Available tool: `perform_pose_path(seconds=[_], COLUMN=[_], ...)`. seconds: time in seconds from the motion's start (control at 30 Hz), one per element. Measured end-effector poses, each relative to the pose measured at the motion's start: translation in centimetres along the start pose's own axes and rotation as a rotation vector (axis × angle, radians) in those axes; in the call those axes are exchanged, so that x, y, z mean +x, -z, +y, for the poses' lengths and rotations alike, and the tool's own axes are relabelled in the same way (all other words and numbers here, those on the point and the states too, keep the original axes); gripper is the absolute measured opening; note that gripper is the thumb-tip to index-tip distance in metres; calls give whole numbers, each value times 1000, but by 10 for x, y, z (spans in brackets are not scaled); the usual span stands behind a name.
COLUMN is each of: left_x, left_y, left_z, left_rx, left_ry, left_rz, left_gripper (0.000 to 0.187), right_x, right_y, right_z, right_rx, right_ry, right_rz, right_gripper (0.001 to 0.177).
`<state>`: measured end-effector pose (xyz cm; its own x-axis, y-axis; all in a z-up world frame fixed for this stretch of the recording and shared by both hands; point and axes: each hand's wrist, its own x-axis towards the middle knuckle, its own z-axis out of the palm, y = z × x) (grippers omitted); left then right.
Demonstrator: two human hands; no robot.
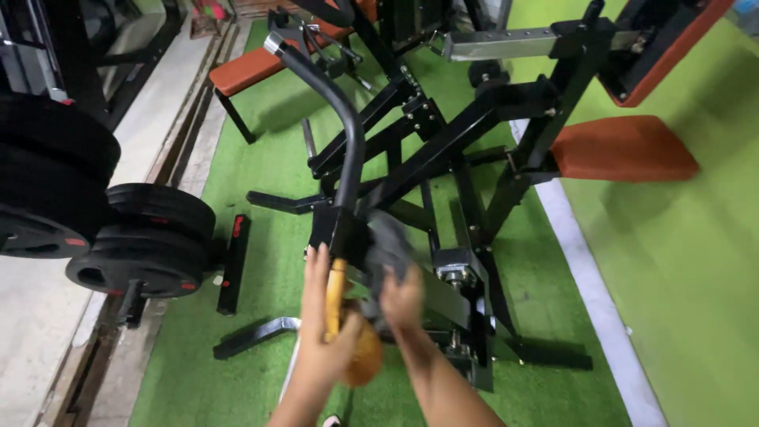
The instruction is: Cleaning and wiping down the metal frame and components of a gym machine using a spray bottle and cloth.
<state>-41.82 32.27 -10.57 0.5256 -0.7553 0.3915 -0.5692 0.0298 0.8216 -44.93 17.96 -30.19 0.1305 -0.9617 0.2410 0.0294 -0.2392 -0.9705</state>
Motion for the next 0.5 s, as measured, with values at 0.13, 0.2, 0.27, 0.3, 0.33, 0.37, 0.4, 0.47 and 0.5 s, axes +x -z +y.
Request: perform_pose_path(seconds=[0.13, 0.2, 0.27, 0.3, 0.33, 0.37, 0.4, 0.47, 0.5], left_x=[-4, -3, -5, -1, -3, -2, -2, -2, 0], left_y=[-25, -33, -34, -34, -33, -31, -30, -26, -26], left_z=[-5, -6, -8, -10, -9, -9, -9, -9, -10], left_rx=[3, 106, 119, 132, 132, 163, 193, 173, 149], left_ry=[-97, -59, -11, 18, 15, -20, -56, -11, 24], left_rz=[41, 117, 127, 134, 132, 149, 166, 175, 183], left_gripper=[98, 98, 96, 95, 95, 95, 96, 92, 88], right_x=[0, 7, 11, 18, 23, 30, 37, 35, 38], right_y=[57, 81, 81, 76, 65, 53, 40, 18, 8], right_z=[110, 163, 144, 133, 113, 91, 70, -11, -50], right_rx=[-50, -240, -319, -388, -385, -289, -194, -35, 125], right_ry=[102, -289, -395, -493, -493, -400, -306, -238, -159], right_rz=[52, 12, 18, 37, 40, -23, -85, -227, -357], right_gripper=[46, 34, 35, 36, 36, 35, 35, 37, 40])
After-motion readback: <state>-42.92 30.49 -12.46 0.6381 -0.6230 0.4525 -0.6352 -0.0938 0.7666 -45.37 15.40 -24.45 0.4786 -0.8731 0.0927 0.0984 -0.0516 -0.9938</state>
